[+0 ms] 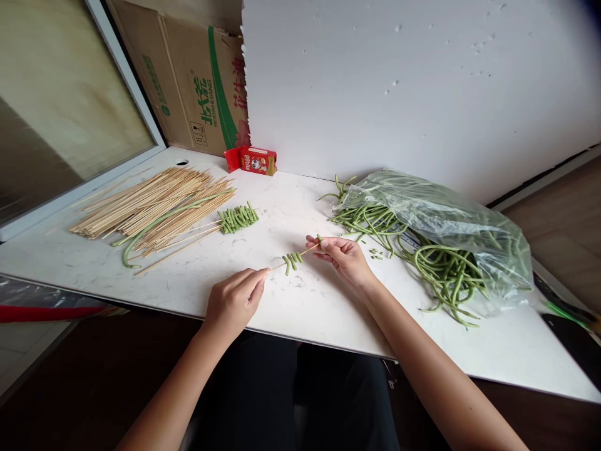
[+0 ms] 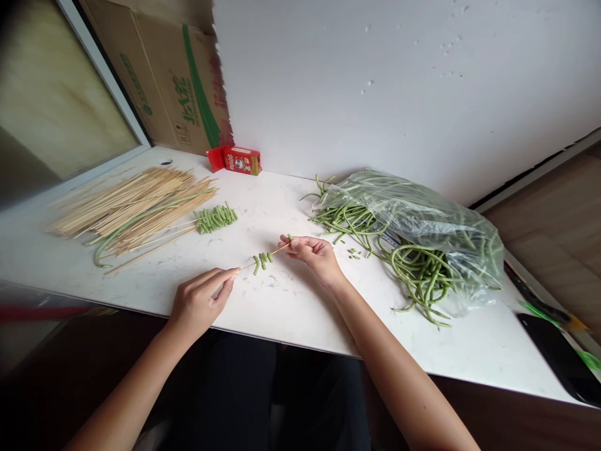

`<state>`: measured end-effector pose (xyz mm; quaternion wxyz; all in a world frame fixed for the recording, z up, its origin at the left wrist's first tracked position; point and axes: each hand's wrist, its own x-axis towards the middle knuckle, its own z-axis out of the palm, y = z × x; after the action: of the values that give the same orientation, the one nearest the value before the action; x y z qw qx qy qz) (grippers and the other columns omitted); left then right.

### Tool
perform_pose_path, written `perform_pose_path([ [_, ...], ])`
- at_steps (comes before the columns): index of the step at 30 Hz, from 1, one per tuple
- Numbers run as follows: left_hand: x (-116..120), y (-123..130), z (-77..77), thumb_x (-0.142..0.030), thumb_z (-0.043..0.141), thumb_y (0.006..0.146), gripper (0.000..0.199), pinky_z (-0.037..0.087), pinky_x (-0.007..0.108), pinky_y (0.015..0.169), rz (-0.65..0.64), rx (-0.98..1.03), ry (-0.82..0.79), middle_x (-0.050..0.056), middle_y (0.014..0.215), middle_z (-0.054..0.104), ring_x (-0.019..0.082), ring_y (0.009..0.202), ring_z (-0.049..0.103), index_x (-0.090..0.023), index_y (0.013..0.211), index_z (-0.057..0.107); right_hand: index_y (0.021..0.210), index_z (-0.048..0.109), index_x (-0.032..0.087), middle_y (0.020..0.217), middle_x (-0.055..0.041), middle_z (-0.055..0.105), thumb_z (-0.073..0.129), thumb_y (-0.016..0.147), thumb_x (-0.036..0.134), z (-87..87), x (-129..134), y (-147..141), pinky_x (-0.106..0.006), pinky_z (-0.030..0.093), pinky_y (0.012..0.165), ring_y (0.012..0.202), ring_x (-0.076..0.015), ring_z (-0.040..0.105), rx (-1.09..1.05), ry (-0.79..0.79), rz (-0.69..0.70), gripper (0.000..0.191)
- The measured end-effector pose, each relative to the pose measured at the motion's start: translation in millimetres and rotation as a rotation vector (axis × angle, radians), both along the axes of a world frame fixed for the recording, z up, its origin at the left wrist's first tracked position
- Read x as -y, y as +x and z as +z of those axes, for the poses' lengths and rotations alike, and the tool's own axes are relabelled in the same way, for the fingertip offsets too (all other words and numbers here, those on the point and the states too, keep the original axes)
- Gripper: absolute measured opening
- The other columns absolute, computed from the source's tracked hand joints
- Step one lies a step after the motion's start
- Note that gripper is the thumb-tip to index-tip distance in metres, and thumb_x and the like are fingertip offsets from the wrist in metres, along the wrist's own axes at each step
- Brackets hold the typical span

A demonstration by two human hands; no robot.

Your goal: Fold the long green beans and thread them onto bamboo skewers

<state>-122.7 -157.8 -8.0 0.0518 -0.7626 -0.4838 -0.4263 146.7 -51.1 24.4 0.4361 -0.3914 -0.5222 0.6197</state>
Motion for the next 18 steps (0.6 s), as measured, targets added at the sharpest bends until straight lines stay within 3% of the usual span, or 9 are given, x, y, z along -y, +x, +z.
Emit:
perform_pose_path([
  [12, 0, -1, -1.2, -0.011, 0.061, 0.101, 0.021, 0.062, 0.028, 0.081, -0.002, 0.003, -0.019, 0.005, 0.097, 0.082, 0.017, 0.082, 0.078, -0.019, 0.116, 0.074, 0.096, 0.084, 0.022, 0.109, -0.012, 0.085, 0.091, 0.079, 0.052, -2.7, 0, 0, -0.045, 0.062, 0.104, 0.132, -0.0322, 0.069, -0.037, 0.022, -0.017, 0.035],
  [18, -1, 0, -0.6, -0.01, 0.061, 0.101, 0.024, 0.063, 0.028, 0.081, -0.031, 0.0, 0.003, 0.005, 0.1, 0.082, 0.017, 0.084, 0.078, -0.019, 0.119, 0.073, 0.089, 0.085, 0.022, 0.105, -0.0099, 0.085, 0.088, 0.084, 0.051, -8.6, 8, -11, -0.046, 0.059, 0.108, 0.133, -0.0337, 0.069, 0.004, 0.063, 0.055, 0.029],
])
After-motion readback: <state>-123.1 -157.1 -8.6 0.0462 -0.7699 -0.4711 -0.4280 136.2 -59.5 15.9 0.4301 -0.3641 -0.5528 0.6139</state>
